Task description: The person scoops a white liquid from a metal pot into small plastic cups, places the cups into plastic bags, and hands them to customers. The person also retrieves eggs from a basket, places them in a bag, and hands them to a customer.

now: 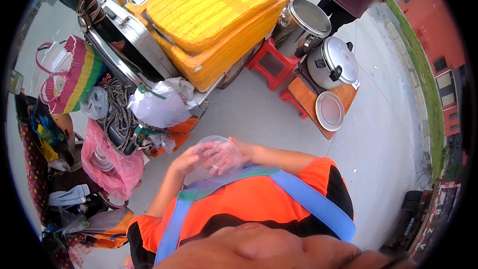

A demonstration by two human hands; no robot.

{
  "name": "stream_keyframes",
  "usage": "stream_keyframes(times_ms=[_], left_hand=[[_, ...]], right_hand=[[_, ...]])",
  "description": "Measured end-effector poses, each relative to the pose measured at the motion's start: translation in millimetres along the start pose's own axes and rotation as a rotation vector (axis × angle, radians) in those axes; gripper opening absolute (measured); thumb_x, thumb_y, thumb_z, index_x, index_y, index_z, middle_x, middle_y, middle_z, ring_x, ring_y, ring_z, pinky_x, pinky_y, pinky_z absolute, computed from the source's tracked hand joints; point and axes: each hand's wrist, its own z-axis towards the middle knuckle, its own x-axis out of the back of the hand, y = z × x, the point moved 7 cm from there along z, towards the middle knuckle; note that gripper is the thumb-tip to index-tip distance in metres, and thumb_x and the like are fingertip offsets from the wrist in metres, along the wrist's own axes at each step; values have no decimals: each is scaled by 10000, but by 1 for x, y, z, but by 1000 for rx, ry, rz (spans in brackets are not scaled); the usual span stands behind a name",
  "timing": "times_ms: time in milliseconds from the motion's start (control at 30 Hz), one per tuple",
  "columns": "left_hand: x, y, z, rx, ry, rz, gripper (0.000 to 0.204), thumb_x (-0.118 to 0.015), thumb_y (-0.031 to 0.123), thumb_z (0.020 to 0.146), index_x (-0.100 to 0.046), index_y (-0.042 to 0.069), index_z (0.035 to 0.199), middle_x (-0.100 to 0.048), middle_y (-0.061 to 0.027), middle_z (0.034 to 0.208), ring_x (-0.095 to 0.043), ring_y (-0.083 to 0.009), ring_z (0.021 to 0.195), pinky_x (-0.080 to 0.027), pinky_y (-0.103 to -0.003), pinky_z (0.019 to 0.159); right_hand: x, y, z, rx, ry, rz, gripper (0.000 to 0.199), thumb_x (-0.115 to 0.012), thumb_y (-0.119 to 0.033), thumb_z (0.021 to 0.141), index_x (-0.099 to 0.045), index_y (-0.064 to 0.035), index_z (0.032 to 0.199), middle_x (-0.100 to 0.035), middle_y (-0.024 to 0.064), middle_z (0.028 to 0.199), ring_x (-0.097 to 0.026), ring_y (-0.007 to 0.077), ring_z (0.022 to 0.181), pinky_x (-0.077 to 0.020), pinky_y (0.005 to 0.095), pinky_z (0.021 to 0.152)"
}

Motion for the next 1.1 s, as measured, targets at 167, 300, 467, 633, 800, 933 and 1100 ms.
stream_keyframes(times_ms=[167, 300, 467, 633, 800, 933, 1100], left_hand=[[-25, -36, 172, 156, 31, -172, 453, -666, 399, 805, -576, 79, 1113, -467, -183, 1358, -467, -313, 1242, -400, -424, 1013], [-31, -32, 280, 73, 120, -174, 341, -610, 372, 876, -589, 101, 1082, -516, -231, 1300, -505, -353, 1213, -435, -446, 982], [-25, -6, 383, 58, 162, -263, 339, -610, 371, 887, -580, 89, 1072, -551, -221, 1258, -549, -357, 1157, -443, -444, 984], [-5, 3, 465, 78, 208, -259, 508, -623, 388, 878, -478, 49, 1228, -535, -195, 1267, -548, -338, 1158, -450, -430, 978], [20, 14, 537, 172, 228, -215, 592, -654, 396, 853, -430, 43, 1272, -530, -187, 1272, -556, -315, 1150, -452, -408, 962], [42, 42, 564, 204, 274, -125, 590, -650, 378, 860, -410, 52, 1288, -530, -190, 1276, -557, -314, 1150, -448, -405, 964], [71, 58, 591, 173, 329, -149, 546, -618, 344, 890, -394, 64, 1302, -507, -205, 1310, -543, -317, 1168, -432, -409, 983]], right_hand=[[26, -72, -161, 306, 462, -49, 873, -441, -707, 839, -340, -57, 1414, -442, 214, 1365, -484, 375, 1205, -418, 466, 976], [48, -124, -284, 436, 1043, -285, 597, -446, -509, 947, -443, -51, 1329, -548, 135, 1214, -568, 241, 1055, -470, 389, 884], [45, -230, -394, 344, 1514, -764, 391, -522, -303, 957, -530, -22, 1229, -593, 95, 1106, -587, 169, 988, -483, 322, 835], [23, -455, -432, 304, 1752, -1634, 334, -601, -239, 882, -599, -15, 1130, -598, 141, 1101, -598, 264, 1002, -473, 364, 876], [127, -622, -522, -424, 2091, -2173, 308, -625, -223, 809, -636, -47, 1062, -606, 154, 1117, -585, 323, 1012, -468, 399, 886], [220, -655, -571, -1082, 1874, -1652, 255, -579, -144, 769, -691, -63, 983, -667, 127, 1035, -636, 279, 911, -495, 364, 757], [242, -679, -550, -1074, 1580, -1434, 193, -556, -117, 761, -683, -36, 881, -675, 190, 967, -664, 276, 916, -527, 364, 747]])
